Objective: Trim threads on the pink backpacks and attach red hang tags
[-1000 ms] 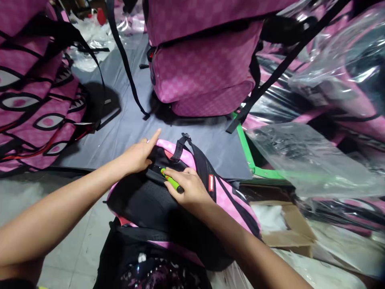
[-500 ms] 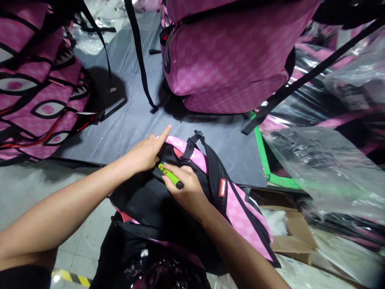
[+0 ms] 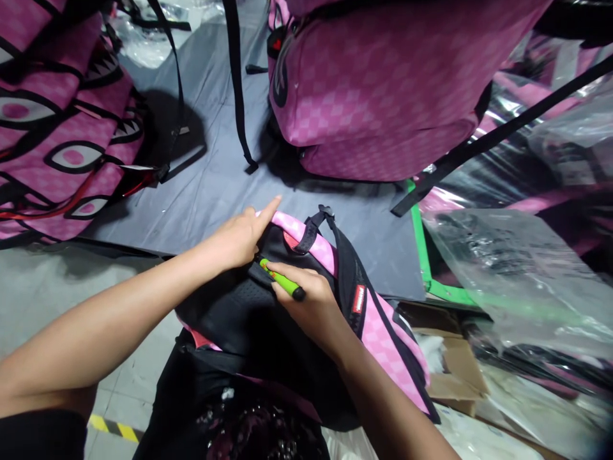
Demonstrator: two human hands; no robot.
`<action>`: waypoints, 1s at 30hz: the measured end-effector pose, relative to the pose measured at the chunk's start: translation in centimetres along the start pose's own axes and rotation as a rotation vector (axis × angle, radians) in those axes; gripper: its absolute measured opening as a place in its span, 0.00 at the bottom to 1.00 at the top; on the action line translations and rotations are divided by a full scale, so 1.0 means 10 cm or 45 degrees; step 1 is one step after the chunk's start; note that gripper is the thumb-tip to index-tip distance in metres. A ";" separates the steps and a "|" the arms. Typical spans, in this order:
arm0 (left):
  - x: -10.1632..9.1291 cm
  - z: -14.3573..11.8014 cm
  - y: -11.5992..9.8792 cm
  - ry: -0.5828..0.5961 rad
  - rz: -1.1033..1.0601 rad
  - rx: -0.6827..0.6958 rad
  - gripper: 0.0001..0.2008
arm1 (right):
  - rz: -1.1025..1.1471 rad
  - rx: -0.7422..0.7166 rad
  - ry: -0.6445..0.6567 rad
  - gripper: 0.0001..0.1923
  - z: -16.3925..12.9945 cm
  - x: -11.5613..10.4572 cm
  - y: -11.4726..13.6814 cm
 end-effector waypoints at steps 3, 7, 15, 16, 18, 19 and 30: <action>0.00 0.00 0.01 -0.009 -0.005 -0.020 0.50 | -0.102 -0.006 -0.038 0.16 -0.01 0.00 0.04; 0.00 0.00 -0.01 -0.012 0.000 -0.009 0.50 | -0.122 -0.024 -0.097 0.15 -0.02 0.02 0.08; 0.02 0.01 0.01 -0.025 0.006 -0.005 0.49 | -0.090 -0.001 -0.096 0.14 -0.04 0.03 0.05; 0.02 0.01 0.01 -0.026 0.002 -0.007 0.49 | -0.096 -0.001 -0.097 0.14 -0.04 0.03 0.05; 0.02 0.01 0.00 -0.015 -0.004 -0.005 0.48 | -0.125 0.011 -0.123 0.15 -0.05 0.02 0.04; 0.02 0.00 0.00 -0.008 -0.003 -0.006 0.49 | -0.122 0.017 -0.131 0.15 -0.06 0.02 0.05; 0.02 0.09 0.06 -0.028 -0.008 -0.008 0.50 | -0.030 0.063 -0.148 0.14 0.01 0.10 0.00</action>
Point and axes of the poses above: each hand's wrist, its own z-axis towards the middle knuckle, its own x-axis out of the palm, y = z × x, the point moved 6 cm from there along z, towards the middle knuckle, and after that the axes turned 4 degrees about -y, right-handed, at the moved point
